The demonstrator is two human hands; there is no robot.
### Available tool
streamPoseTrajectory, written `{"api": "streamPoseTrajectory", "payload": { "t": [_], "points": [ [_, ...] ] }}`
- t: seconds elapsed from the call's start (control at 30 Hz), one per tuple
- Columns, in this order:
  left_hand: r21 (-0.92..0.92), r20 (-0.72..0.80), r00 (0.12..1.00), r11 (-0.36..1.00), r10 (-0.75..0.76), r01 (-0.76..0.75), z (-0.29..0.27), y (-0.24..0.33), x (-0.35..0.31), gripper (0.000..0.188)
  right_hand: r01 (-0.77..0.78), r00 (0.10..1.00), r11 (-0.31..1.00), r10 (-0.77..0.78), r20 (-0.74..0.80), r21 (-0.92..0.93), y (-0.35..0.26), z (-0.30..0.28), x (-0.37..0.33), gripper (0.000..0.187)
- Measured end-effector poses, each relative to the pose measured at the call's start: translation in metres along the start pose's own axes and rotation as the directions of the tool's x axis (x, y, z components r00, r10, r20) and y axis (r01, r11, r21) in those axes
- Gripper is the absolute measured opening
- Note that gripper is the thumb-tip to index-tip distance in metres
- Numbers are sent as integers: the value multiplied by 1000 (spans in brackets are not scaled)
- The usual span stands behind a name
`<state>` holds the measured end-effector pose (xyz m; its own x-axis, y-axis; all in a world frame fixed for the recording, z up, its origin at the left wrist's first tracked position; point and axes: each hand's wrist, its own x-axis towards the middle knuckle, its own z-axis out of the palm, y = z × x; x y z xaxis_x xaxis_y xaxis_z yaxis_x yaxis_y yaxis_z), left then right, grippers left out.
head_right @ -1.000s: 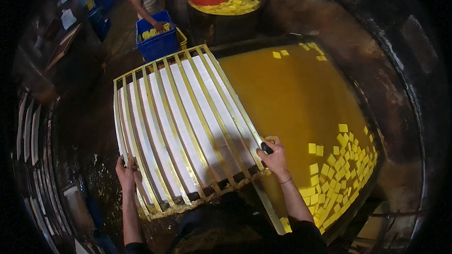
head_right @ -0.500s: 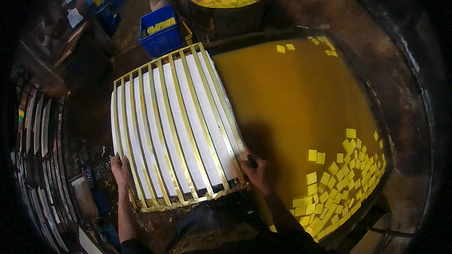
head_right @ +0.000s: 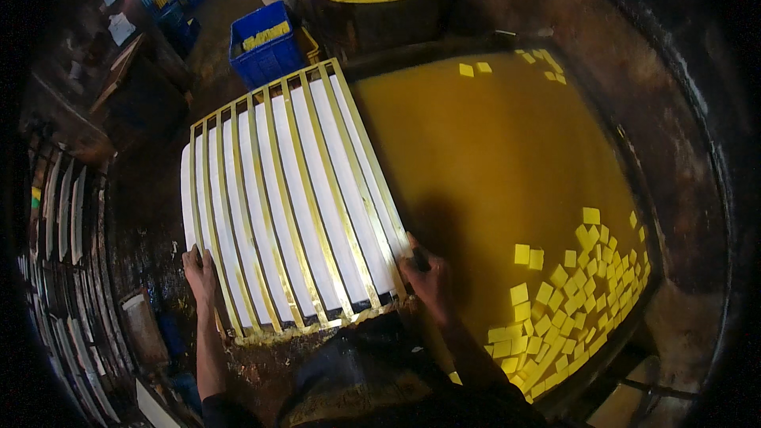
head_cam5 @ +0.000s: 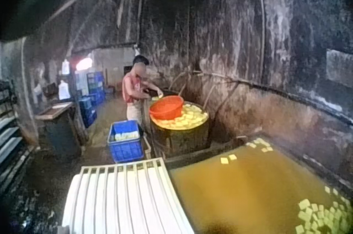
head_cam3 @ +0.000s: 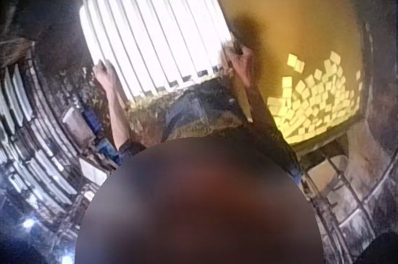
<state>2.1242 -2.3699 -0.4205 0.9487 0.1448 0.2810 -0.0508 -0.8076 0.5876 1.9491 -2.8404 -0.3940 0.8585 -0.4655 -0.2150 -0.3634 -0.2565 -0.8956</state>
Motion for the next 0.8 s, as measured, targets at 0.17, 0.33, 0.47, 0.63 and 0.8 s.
{"api": "streamPoseTrajectory", "payload": {
  "t": [0.17,0.33,0.47,0.63,0.8],
  "points": [
    [69,-21,999,997,27,-26,-4,-7,-5,38,72,997,996,-72,-4,43,1,3,-2,44],
    [130,-108,992,991,60,-46,-28,15,-59,37,72,997,983,-67,-33,167,13,1,3,24],
    [90,-214,955,970,-204,227,-48,16,-148,31,15,997,961,5,-75,276,30,7,4,17],
    [-555,1,785,652,-619,516,-41,-11,-211,30,12,997,999,-14,76,36,-1,-3,1,24],
    [-630,151,724,499,-673,595,-43,11,-191,22,-231,973,973,232,-16,15,-14,-6,-4,25]
  ]
}}
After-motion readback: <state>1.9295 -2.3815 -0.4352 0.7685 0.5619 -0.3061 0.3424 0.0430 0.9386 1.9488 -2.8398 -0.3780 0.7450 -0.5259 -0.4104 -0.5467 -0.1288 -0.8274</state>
